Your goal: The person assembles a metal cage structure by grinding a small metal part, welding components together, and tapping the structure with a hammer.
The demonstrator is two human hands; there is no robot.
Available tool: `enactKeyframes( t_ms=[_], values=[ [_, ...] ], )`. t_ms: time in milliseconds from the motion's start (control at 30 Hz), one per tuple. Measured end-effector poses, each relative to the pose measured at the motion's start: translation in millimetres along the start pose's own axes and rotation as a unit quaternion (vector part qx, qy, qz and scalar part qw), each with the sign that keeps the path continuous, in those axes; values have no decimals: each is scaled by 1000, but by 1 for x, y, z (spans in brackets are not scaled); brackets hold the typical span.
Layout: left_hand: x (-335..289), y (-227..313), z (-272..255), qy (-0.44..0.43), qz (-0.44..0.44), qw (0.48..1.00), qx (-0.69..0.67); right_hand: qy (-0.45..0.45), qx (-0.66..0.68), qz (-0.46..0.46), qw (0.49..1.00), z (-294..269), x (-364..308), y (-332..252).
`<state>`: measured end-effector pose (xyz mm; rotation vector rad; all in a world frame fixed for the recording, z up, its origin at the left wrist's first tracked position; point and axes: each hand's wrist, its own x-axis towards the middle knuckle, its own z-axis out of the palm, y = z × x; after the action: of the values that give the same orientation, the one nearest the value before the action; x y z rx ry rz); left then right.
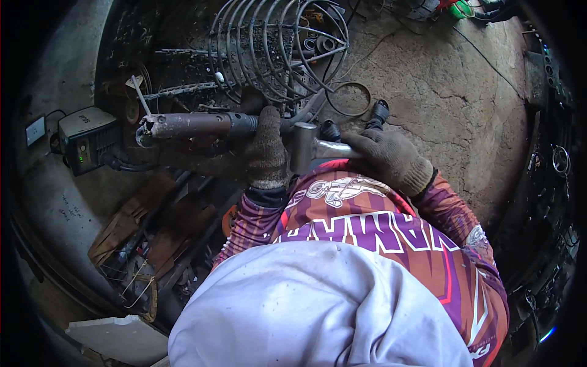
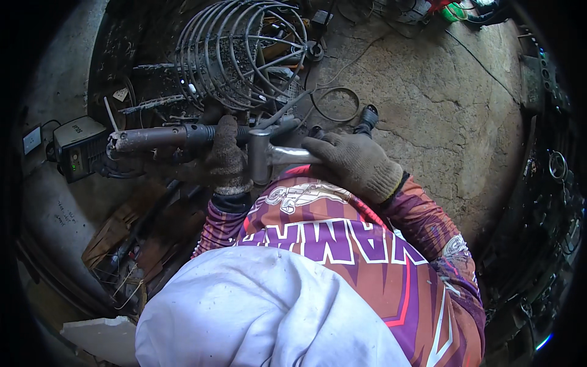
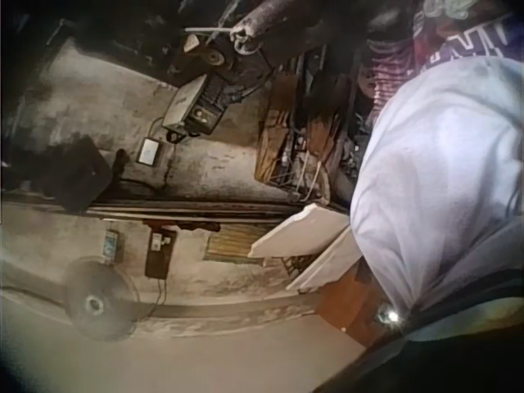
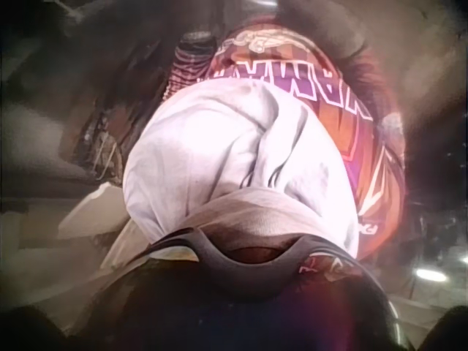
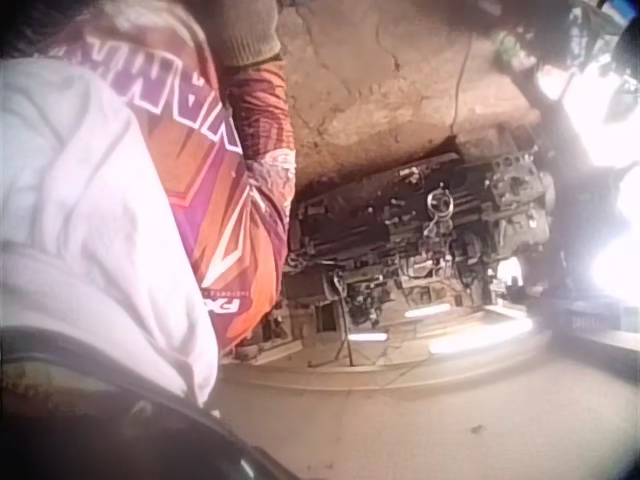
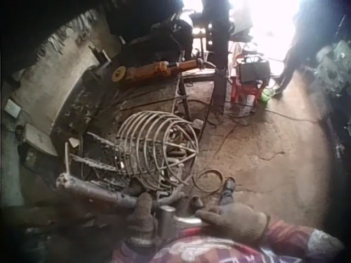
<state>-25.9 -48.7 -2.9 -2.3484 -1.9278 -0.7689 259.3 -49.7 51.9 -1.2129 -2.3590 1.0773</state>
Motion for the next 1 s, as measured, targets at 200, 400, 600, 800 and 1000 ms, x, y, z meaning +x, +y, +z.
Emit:
enactKeyframes(
  t_ms=[200,400,600,800,1000],
  values=[
    [4,17,-11,-3,-48,999,-5,22,20,49,998,0,6,10],
    [3,12,-6,11,-61,998,8,-65,-53,32,996,-9,1,-5],
    [2,8,1,37,-117,991,-50,13,-5,41,999,-7,6,9],
    [7,13,-9,18,-72,996,44,-75,-10,10,997,-16,-5,5],
    [9,14,-7,49,-59,996,43,99,212,104,967,-15,-22,18]
  ],
)
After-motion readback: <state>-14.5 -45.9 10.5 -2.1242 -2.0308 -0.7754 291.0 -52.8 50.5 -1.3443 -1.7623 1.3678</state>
